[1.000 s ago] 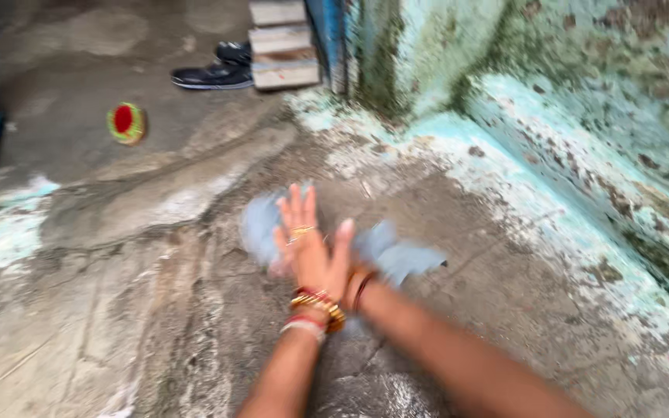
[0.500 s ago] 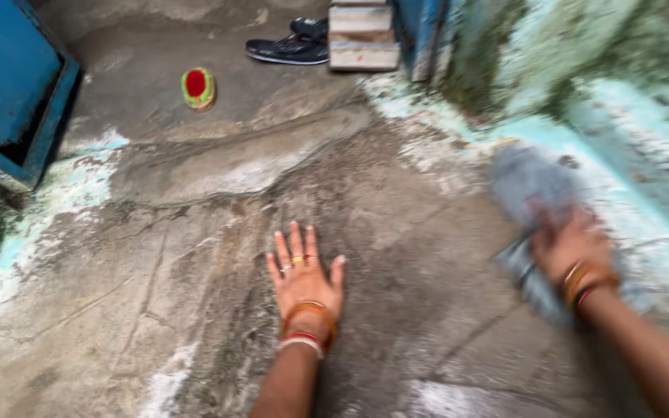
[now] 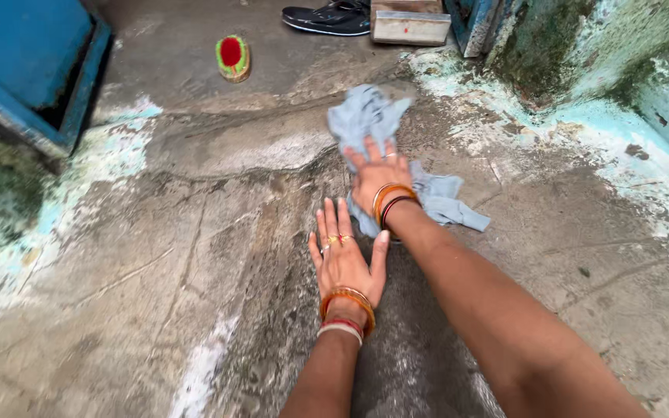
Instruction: The person wrings out a cloth over buckets of water and then uses it to wipe a concrete floor.
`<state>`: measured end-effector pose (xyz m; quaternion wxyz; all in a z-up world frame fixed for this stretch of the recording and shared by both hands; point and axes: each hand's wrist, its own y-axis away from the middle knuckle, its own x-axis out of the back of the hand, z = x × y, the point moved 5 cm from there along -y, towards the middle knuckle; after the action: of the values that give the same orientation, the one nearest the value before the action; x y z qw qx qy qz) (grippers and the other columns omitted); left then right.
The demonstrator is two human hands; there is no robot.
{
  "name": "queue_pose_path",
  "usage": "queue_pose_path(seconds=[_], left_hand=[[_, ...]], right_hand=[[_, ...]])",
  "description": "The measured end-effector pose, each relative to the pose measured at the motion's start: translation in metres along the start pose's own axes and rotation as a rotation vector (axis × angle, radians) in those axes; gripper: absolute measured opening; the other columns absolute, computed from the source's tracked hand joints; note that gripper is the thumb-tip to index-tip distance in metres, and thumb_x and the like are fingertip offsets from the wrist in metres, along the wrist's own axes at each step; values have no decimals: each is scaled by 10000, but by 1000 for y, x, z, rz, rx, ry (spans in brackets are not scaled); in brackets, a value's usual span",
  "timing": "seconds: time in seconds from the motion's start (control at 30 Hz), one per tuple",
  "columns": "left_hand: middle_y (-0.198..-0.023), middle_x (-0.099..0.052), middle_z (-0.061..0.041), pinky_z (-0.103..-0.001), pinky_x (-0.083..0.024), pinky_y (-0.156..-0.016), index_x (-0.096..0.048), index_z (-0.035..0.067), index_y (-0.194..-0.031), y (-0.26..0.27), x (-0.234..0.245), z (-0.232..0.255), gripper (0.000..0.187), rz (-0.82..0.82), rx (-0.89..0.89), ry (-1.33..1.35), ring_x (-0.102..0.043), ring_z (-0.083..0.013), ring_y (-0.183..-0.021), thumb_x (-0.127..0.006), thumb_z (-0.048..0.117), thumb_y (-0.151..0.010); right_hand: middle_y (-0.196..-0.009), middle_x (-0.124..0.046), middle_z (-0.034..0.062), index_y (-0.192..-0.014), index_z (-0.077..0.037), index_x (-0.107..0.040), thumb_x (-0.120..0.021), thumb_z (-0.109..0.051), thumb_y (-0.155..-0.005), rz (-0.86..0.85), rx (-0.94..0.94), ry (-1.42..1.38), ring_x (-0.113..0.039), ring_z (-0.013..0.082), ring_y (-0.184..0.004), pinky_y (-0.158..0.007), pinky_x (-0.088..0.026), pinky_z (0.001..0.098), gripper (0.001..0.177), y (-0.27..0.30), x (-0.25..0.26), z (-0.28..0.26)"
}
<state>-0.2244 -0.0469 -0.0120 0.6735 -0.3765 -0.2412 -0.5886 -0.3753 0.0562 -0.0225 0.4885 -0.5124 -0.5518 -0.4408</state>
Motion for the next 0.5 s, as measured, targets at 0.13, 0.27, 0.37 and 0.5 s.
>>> queue_pose_path(seconds=[0.13,0.27,0.37,0.5], left_hand=[[-1700,-147,-182,-491,-59,-1251,-169,4,-1617,-2,10,-14,953,171,-60,267,-103,-338,-1582,-536,587,-958],[-1730,-191,-146,-522,-17,-1273,-236,57,-1639,-3,39,-46,843,239,21,205,-82,-333,-1613,-493,557,-1010],[-1722,-242,-89,-526,-9,-1285,-302,109,-1622,-10,60,-45,819,149,63,140,-89,-298,-1623,-473,598,-988],[-1693,-210,-75,-513,-11,-1243,-315,148,-1596,-9,64,-23,881,-38,86,91,-62,-282,-1581,-477,675,-908]], right_hand=[[-1678,-219,48,-1520,-373,-405,-532,-314,-906,-97,228,-40,-192,408,-1526,-1205,-207,548,631,53,26,-35],[-1611,-375,152,-1375,-201,-603,-593,-282,-858,22,507,86,-262,435,-1493,-1186,-247,571,523,145,27,-55],[-1411,-558,192,-1278,-179,-692,-594,-269,-827,-207,691,85,-404,407,-1434,-1155,-323,550,470,244,9,-72],[-1405,-598,173,-1304,-237,-703,-598,-236,-704,41,953,-244,-431,437,-1353,-1099,-228,643,609,298,29,-82]])
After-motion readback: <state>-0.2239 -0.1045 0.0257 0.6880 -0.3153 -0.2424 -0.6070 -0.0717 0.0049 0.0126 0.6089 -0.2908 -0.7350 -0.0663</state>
